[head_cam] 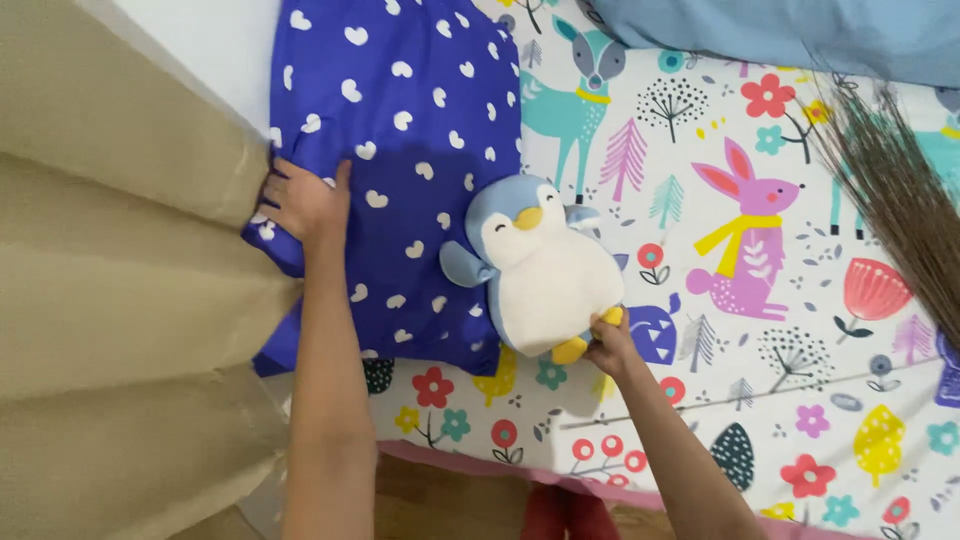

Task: Arranging bedsheets and pillows, including using a broom to pat a pillow, and placing clothes on the bed.

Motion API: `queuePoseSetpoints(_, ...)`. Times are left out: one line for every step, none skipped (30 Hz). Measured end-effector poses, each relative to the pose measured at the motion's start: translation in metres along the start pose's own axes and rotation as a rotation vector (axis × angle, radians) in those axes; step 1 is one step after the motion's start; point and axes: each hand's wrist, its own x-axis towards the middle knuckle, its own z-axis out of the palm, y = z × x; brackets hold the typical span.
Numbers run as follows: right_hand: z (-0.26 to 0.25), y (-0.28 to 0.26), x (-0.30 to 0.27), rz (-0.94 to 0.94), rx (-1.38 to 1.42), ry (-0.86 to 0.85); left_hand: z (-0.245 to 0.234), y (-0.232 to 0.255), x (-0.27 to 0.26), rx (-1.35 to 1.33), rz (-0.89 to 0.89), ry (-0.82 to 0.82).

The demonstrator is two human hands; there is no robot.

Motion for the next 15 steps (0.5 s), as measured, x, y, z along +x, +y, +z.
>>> queuePoseSetpoints(-0.001, -0.001, 0.0, -0.003, 0.011, -0.02, 0.013, -0.004, 0.001, -0.069, -0.034, -0.051)
queuePoseSetpoints(0.0, 0.004, -0.001, -0.003, 0.007, -0.014, 0.009, -0.002, -0.002, -0.072, -0.036, -0.058)
queuePoseSetpoints(0.006, 0.004, 0.0, -0.005, 0.024, -0.017, -0.001, 0.003, -0.001, -0.12, -0.056, -0.156)
queuePoseSetpoints(0.011, 0.003, 0.0, -0.007, 0.042, -0.02, -0.011, 0.009, 0.001, -0.167, -0.073, -0.253)
queuePoseSetpoints(0.011, 0.003, 0.012, -0.017, 0.043, -0.02, 0.002, 0.004, 0.012, -0.177, -0.068, -0.251)
queuePoseSetpoints(0.011, 0.002, 0.024, -0.055, 0.065, -0.067, 0.017, -0.001, 0.023, -0.151, 0.08, 0.002)
queuePoseSetpoints(0.012, 0.005, 0.038, -0.09, 0.088, -0.115, 0.032, -0.008, 0.034, -0.12, 0.227, 0.255)
queuePoseSetpoints(0.018, 0.0, 0.051, -0.098, 0.089, -0.116, 0.034, -0.005, 0.048, -0.126, 0.23, 0.259)
queuePoseSetpoints(0.025, -0.003, 0.063, -0.122, 0.083, -0.15, 0.035, -0.007, 0.061, -0.121, 0.292, 0.459)
queuePoseSetpoints(0.033, -0.006, 0.076, -0.146, 0.076, -0.184, 0.037, -0.009, 0.074, -0.114, 0.354, 0.659)
queuePoseSetpoints(0.045, -0.016, 0.08, -0.146, 0.075, -0.182, 0.034, -0.005, 0.08, -0.115, 0.354, 0.656)
queuePoseSetpoints(0.058, -0.026, 0.084, -0.183, 0.061, -0.19, 0.032, -0.001, 0.085, -0.218, 0.333, 0.63)
queuePoseSetpoints(0.069, -0.028, 0.086, -0.211, 0.048, -0.197, 0.03, -0.002, 0.088, -0.314, 0.313, 0.598)
queuePoseSetpoints(0.063, -0.031, 0.101, -0.201, 0.049, -0.192, 0.022, 0.006, 0.076, -0.307, 0.314, 0.59)
queuePoseSetpoints(0.062, -0.038, 0.119, -0.236, 0.016, -0.108, 0.013, 0.017, 0.068, -0.363, 0.206, 0.498)
